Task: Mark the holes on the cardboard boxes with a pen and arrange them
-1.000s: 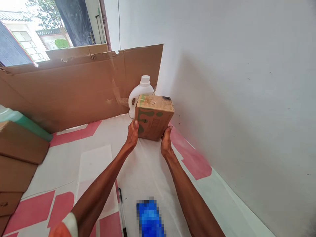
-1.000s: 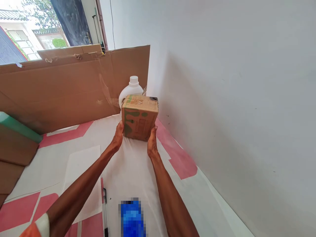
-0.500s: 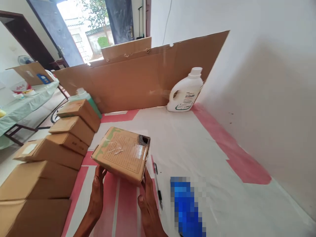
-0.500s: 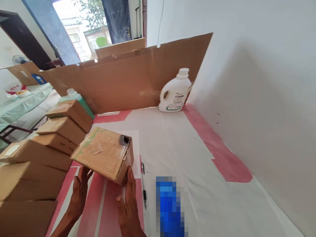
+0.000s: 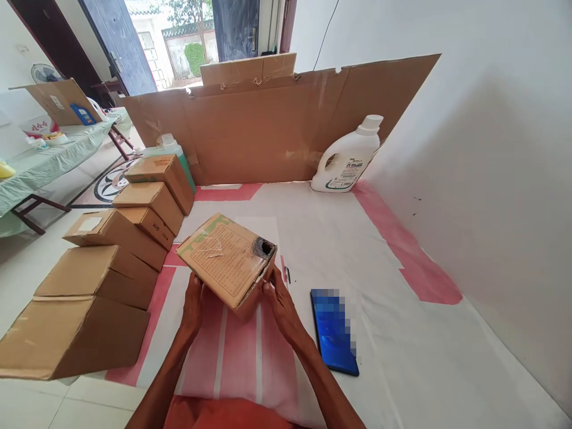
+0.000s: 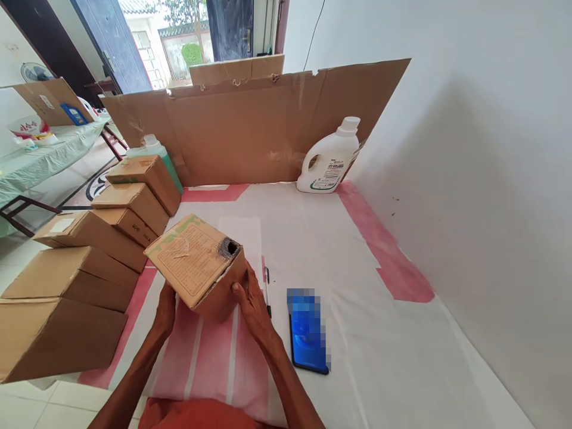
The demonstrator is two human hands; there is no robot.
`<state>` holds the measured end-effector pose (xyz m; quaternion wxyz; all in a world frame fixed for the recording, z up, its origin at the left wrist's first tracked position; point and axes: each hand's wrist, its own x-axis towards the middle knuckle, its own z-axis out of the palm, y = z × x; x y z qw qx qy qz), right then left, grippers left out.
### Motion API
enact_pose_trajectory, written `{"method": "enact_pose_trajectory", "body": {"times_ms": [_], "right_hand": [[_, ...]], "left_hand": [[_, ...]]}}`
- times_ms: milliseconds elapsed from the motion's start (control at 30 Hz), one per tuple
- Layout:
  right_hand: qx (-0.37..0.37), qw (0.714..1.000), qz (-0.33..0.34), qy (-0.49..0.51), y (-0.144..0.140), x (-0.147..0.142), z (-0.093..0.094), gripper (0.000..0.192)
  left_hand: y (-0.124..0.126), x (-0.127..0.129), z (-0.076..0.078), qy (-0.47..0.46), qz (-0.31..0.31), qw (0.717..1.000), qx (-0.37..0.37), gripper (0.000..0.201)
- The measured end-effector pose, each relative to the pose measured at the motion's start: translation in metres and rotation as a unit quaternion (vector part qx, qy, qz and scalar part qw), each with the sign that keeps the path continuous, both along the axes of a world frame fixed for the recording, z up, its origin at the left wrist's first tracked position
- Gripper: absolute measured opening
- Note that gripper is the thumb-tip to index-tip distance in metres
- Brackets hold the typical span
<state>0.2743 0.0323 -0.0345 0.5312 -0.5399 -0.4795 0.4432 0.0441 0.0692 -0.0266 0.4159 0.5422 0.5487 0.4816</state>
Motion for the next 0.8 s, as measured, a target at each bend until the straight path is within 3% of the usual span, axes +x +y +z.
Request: {"method": "enact_pose_trajectory", "body": {"times_ms": [67,233,367,433,533,667,800], "right_hand": [[-0.013,1.0,0.024,-0.009,0.0,-0.006,0.003,0.073],[-0.023,1.0,0.006,-0.009,-0.015,-0.011,0.023,0.068],[-0.035,0.997,-0.066,0.016,-0.023,-0.009,0.031,0.082],[-0.065,0.994,-0.08,0.027,-0.027,-0.01,0.034,0.09],[-0.076,0.995,-0.038,0.058,-0.036,-0.015,0.042,0.083],[-0.107,0.981,0.034,0.156,-0.054,-0.03,0.063,0.082],[-0.107,0.966,0.087,0.219,-0.072,-0.037,0.079,0.079]], "left_hand": [[-0.002,-0.001,0.01,0.023,0.002,1.0,-0.007,0.055],[-0.023,-0.011,0.041,0.08,0.011,0.996,-0.025,0.051],[-0.042,-0.032,0.066,0.085,-0.016,0.994,-0.061,0.081],[-0.048,-0.046,0.079,0.078,-0.021,0.995,-0.064,0.086],[-0.052,-0.062,0.1,0.074,0.006,0.996,-0.039,0.084],[-0.058,-0.056,0.127,0.027,0.053,0.998,0.016,0.084],[-0.059,-0.044,0.137,0.061,0.04,0.996,0.045,0.068]]}}
